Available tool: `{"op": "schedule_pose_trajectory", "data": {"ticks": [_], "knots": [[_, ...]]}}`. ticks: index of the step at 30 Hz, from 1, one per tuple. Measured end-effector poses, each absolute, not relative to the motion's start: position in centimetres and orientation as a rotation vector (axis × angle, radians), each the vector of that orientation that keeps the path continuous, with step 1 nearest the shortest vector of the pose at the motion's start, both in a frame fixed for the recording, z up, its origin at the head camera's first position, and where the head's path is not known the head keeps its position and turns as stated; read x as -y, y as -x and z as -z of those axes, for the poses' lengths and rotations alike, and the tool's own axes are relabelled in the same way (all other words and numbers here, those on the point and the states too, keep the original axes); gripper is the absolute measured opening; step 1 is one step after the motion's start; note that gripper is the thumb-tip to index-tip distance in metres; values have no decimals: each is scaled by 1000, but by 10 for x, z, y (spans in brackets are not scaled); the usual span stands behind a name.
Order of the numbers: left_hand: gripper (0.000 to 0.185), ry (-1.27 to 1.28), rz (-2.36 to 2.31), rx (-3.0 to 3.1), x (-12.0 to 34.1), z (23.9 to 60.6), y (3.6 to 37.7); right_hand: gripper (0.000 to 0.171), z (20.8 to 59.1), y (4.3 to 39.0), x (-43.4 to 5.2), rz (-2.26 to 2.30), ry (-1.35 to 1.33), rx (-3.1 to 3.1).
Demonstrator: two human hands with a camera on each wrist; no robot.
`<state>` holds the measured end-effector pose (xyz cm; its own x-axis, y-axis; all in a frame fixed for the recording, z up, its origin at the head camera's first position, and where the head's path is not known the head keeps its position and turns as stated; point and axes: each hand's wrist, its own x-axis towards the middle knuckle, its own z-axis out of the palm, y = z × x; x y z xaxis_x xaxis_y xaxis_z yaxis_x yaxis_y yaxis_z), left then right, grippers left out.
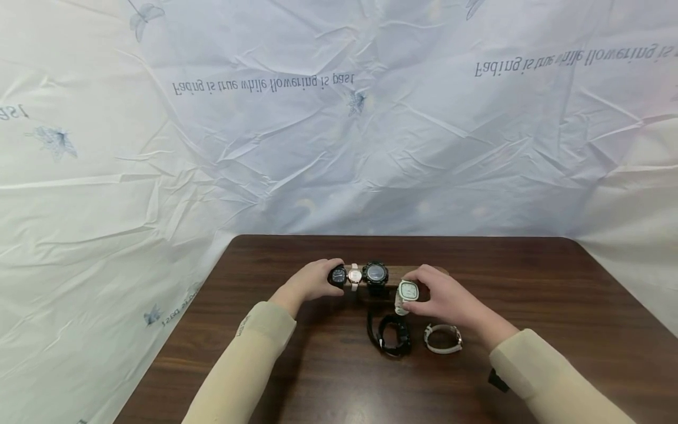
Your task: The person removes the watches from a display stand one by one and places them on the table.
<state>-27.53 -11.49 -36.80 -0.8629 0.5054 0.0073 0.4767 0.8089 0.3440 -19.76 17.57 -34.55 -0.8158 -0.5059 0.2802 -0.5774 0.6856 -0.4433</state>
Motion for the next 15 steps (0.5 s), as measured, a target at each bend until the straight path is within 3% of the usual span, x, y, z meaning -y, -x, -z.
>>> {"op": "schedule_pose_trajectory", "data": {"ticks": [15], "knots": [[63,-796,-511,-2904,116,371,278,50,357,195,-148,-914,-899,2776]]}}
